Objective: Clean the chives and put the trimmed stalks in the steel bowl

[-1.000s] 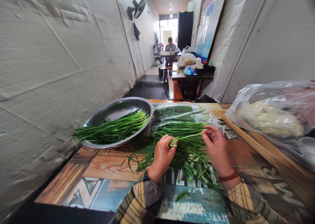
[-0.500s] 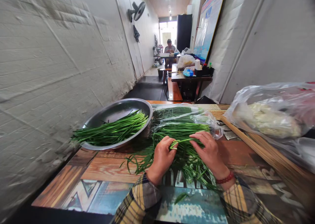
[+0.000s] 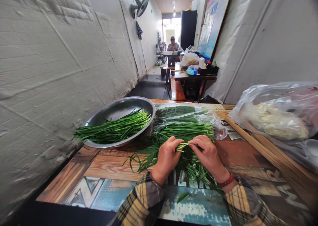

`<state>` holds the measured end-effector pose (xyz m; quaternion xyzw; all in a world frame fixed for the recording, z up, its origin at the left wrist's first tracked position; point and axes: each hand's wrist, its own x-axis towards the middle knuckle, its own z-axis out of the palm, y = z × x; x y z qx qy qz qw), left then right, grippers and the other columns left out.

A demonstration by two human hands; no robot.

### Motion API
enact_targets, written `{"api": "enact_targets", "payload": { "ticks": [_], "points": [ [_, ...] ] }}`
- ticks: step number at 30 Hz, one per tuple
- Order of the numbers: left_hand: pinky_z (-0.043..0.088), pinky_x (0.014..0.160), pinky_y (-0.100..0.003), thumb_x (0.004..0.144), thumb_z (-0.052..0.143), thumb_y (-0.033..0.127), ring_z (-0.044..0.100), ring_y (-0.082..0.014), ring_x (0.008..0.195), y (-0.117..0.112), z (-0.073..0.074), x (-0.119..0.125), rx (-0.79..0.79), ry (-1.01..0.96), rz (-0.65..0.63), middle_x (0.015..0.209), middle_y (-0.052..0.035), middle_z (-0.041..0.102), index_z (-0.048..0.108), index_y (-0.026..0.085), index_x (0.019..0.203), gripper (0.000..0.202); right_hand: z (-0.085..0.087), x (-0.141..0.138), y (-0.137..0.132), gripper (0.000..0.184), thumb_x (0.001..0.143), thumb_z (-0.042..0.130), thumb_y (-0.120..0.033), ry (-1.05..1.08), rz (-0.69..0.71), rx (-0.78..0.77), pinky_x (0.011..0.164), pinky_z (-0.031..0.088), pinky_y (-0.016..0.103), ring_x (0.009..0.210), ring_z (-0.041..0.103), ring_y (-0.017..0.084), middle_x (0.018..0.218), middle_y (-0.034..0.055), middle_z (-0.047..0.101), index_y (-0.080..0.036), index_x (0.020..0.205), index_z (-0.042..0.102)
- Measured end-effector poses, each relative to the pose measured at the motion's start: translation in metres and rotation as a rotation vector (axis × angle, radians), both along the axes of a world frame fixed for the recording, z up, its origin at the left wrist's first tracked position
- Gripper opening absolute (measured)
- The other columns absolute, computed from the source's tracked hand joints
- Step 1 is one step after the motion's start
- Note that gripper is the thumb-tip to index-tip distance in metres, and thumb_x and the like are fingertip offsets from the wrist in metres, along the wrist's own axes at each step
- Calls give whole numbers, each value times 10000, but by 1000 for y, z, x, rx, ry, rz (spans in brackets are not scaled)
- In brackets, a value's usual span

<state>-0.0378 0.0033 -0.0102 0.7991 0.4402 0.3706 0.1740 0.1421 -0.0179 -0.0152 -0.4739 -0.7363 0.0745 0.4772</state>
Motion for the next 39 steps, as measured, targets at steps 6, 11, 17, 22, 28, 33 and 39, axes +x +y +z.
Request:
{"api": "enact_targets", "payload": {
  "ticks": [6,11,17,22,28,33,39],
  "points": [
    [374,605,-220,877,545,171,535,-119,665,-2,-1,1,43,81,-23,718,-1,548,667,186,797,148,0,-9,0,161,864,615,-331,386,46,-260,720,451,304,764,594,176,788,21,666,-206,778,669],
    [346,581,-238,846,518,96,510,-125,642,-4,-2,2,153,226,12,715,-1,546,648,194,790,172,-7,-13,1,230,811,654,-421,651,27,-456,695,429,282,739,550,164,763,9,641,-193,785,672],
    [355,596,-250,844,504,78,527,-134,678,-3,-4,-1,204,299,77,735,-7,556,626,193,775,181,-6,6,7,255,800,649,-455,824,-90,-379,661,433,281,728,550,166,777,16,644,-201,810,661],
    [351,587,-261,841,508,78,515,-140,665,-3,-4,-2,263,338,91,741,-10,560,624,197,797,172,4,11,3,200,884,570,-388,344,-56,-193,821,447,345,885,589,205,901,48,676,-219,897,676],
    [346,575,-267,822,488,53,502,-152,656,-6,-3,0,323,382,75,729,-14,559,619,210,792,206,1,-10,0,197,893,571,-349,157,-15,-125,800,446,354,821,592,202,808,37,673,-227,766,659],
    [343,572,-265,831,496,64,506,-147,655,-4,-4,-1,300,351,93,737,-14,566,615,211,786,195,-5,-2,4,259,892,547,-441,532,-138,-266,713,456,309,761,581,180,797,21,647,-206,815,625],
    [360,595,-259,842,497,74,528,-147,680,-3,-5,-2,291,331,108,769,-17,583,625,211,823,189,3,15,5,278,928,473,-425,471,-134,-188,705,449,305,763,564,178,786,24,613,-207,805,594]
  ]
}}
